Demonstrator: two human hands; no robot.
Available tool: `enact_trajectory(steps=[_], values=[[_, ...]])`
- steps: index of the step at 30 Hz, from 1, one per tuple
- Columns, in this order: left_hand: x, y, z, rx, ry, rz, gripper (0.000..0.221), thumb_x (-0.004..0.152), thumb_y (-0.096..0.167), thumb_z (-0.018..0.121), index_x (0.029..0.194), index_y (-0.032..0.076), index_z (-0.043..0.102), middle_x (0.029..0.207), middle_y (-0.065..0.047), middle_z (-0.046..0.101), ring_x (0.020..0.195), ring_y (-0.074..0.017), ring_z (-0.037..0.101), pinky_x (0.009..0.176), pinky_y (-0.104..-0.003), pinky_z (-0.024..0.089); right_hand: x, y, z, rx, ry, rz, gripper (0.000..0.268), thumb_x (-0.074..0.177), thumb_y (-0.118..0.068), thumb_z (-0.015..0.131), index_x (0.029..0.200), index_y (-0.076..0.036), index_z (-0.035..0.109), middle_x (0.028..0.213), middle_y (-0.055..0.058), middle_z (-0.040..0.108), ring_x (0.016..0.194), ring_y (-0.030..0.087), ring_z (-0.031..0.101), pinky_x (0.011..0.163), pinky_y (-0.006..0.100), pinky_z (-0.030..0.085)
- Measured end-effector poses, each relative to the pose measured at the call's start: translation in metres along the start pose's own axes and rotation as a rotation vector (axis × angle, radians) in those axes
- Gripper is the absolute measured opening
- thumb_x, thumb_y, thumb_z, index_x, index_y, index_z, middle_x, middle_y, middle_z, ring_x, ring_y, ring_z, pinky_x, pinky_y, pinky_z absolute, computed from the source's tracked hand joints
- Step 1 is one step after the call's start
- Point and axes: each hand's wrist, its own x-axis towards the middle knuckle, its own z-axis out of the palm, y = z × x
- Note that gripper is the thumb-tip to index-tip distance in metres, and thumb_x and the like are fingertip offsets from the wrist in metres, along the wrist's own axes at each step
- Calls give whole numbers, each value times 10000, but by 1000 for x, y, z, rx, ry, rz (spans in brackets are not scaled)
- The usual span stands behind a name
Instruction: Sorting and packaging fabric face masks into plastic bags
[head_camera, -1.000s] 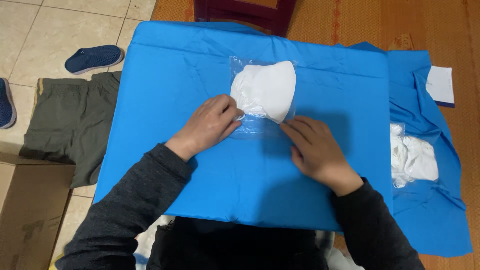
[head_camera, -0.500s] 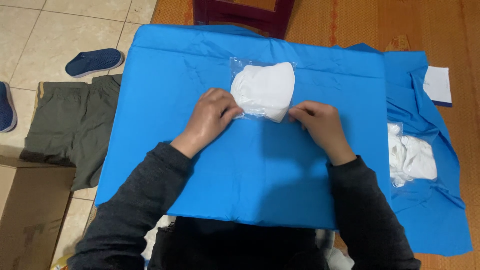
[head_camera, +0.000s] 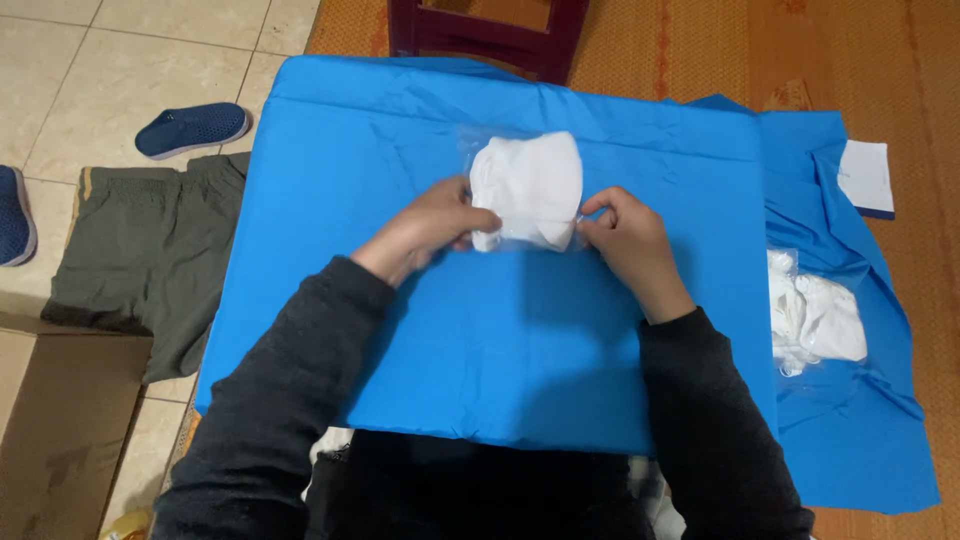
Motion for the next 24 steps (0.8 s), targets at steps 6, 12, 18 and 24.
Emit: enact_trajectory(steps=[6, 12, 18, 24], values=[[-87, 81, 20, -856, -119, -37, 364, 736, -4, 704, 1087, -12, 609, 753, -90, 643, 569, -148, 670, 428, -270, 531, -48, -4, -9, 584, 49, -62, 793, 951, -242, 691, 1612, -66, 291, 1135, 89, 586, 975, 181, 629, 827, 324, 598], [-112, 35, 71, -830, -268, -15, 521, 814, 41, 708, 1313, -4, 565, 967, -77, 691, 711, -173, 722, 481, -307, 591, -115, 15, -15, 1259, -196, -106, 885, 919, -115, 716, 1630, -116, 190, 1403, 235, 596, 1119, 438, 696, 688, 664, 655], [-141, 4, 72, -673, -343, 284, 728, 1014, 110, 645, 1628, 77, 256, 990, -65, 621, 768, -168, 640, 725, -328, 570, -154, 111, -126, 926, 535, -136, 343, 962, -74, 692, 1283, -174, 628, 1237, -7, 713, 1091, 70, 697, 1002, 192, 575], [-174, -7, 29, -301, 159, 280, 540, 973, 78, 661, 1492, 61, 515, 1038, -37, 665, 950, -92, 629, 893, -235, 508, -154, 172, -176, -398, 1099, -458, 647, 977, 172, 611, 1586, 23, 453, 1555, 276, 518, 1417, 428, 491, 1144, 528, 388]])
